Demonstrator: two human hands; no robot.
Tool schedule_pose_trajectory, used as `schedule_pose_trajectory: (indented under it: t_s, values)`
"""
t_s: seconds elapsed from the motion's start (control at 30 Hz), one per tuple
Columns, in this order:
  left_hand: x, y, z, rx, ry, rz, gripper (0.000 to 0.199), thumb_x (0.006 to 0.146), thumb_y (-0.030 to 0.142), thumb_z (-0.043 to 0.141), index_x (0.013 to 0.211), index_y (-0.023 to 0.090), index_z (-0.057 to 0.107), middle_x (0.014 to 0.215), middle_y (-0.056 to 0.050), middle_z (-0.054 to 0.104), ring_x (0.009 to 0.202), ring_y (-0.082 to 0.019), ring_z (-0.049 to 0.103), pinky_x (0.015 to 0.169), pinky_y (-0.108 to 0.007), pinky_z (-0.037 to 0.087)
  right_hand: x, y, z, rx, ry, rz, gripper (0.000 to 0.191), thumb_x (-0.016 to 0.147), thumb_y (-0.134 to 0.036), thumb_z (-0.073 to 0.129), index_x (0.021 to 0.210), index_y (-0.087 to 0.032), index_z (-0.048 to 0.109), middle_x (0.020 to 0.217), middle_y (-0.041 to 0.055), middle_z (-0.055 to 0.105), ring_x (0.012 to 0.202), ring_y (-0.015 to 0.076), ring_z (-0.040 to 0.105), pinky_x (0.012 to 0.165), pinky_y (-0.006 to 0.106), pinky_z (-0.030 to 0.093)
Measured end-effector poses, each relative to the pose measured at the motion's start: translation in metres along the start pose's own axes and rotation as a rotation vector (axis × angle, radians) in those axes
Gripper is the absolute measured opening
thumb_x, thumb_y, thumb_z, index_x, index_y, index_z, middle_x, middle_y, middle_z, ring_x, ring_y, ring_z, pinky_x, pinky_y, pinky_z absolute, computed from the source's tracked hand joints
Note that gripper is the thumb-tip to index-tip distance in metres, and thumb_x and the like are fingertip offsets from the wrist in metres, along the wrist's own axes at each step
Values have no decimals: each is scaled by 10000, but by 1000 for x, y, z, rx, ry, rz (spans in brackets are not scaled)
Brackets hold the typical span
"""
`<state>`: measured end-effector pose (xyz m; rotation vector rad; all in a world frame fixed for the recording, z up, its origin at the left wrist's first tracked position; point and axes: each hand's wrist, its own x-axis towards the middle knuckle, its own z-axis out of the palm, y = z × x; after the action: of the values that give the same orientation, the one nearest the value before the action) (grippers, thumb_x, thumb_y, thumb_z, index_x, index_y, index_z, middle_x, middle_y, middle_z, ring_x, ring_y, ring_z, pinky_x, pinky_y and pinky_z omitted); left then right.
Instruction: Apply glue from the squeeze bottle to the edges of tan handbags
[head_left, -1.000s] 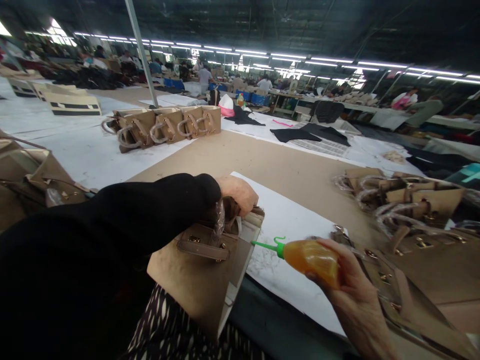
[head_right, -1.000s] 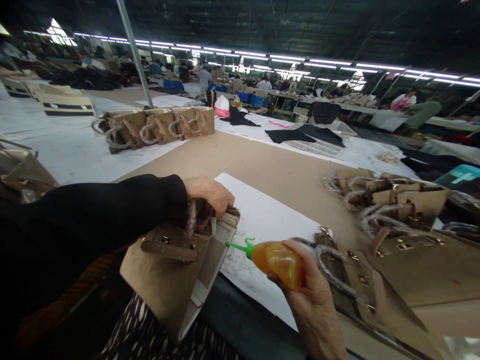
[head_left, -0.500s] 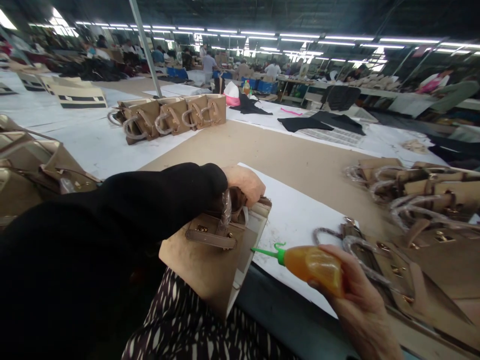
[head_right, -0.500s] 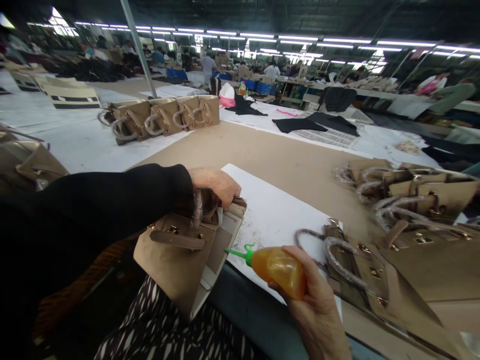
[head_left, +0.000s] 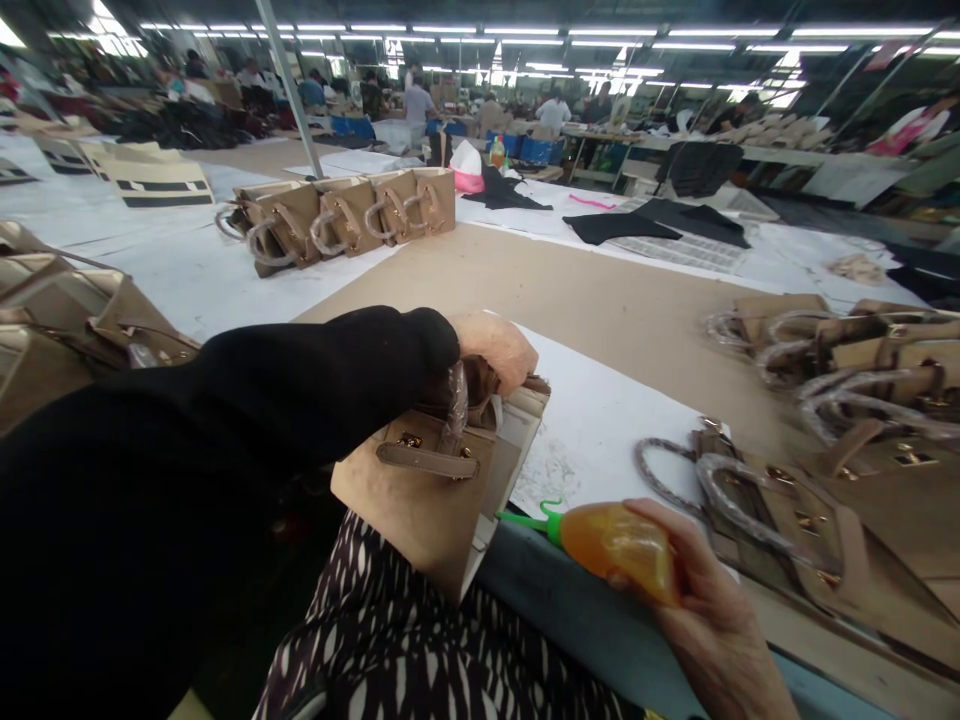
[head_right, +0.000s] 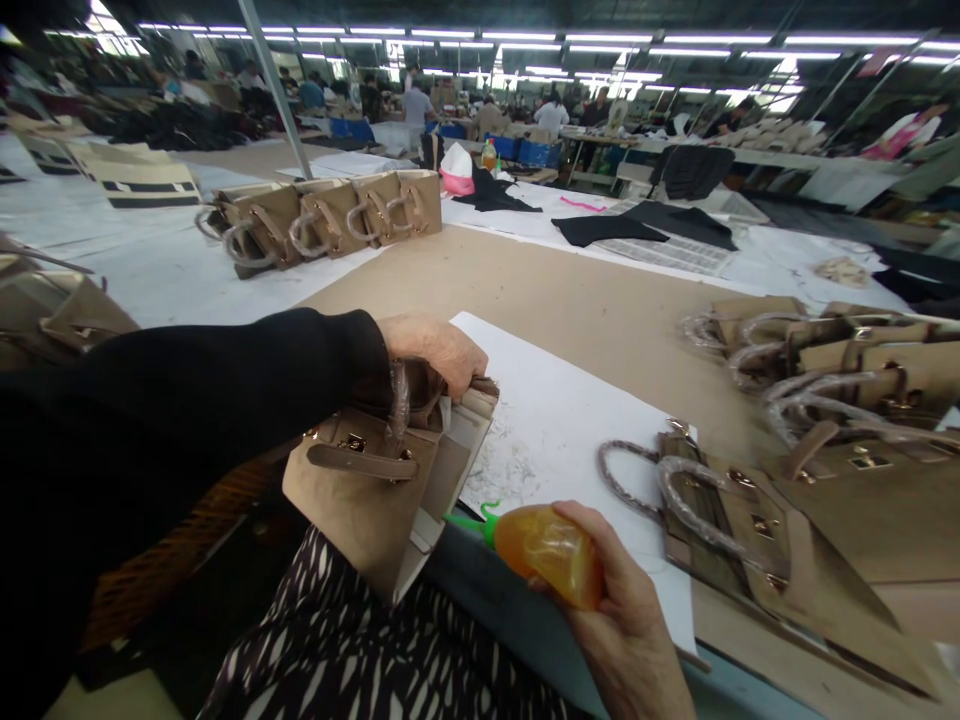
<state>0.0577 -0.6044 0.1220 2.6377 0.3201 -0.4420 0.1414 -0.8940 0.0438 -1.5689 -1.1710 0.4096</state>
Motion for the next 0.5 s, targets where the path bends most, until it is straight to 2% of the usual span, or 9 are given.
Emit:
schedule_pose_trajectory:
  t_s: [0.07, 0.13, 0.27, 0.5]
  values:
    - [-5, 7, -3, 90, -147, -64, 173, 535, 34, 663, 421, 135, 580, 390, 12, 429, 511, -136, 445, 559, -299, 388, -4, 4, 0, -7, -17, 7, 362, 679, -291, 806, 1021, -341, 696, 909, -44, 715, 716, 147, 683, 666, 131, 512]
    - [-8, 12, -6, 171, -233, -124, 114, 570, 73, 654, 484, 135, 613, 416, 7, 460, 525, -148, 462, 572, -305, 392, -7, 7, 0, 1, -24, 16, 367, 695, -296, 802, 1040, -355, 690, 922, -51, 709, 716, 141, 679, 670, 125, 508]
    - [-10, 16, -7, 218, -239, -169, 46, 592, 102, 656, 615, 128, 686, 483, -13, 536, 594, -175, 512, 604, -300, 409, -10, 7, 2, 16, -12, 20, 360, 703, -291, 799, 1040, -356, 690, 915, -51, 705, 690, 144, 672, 636, 126, 513]
    - [-18, 25, -12, 289, -275, -155, 214, 641, 123, 616, 812, 94, 740, 590, -46, 615, 657, -187, 537, 654, -311, 420, -14, 5, 3, 31, 1, 25, 371, 694, -298, 813, 1037, -358, 688, 911, -47, 704, 668, 148, 664, 606, 134, 518]
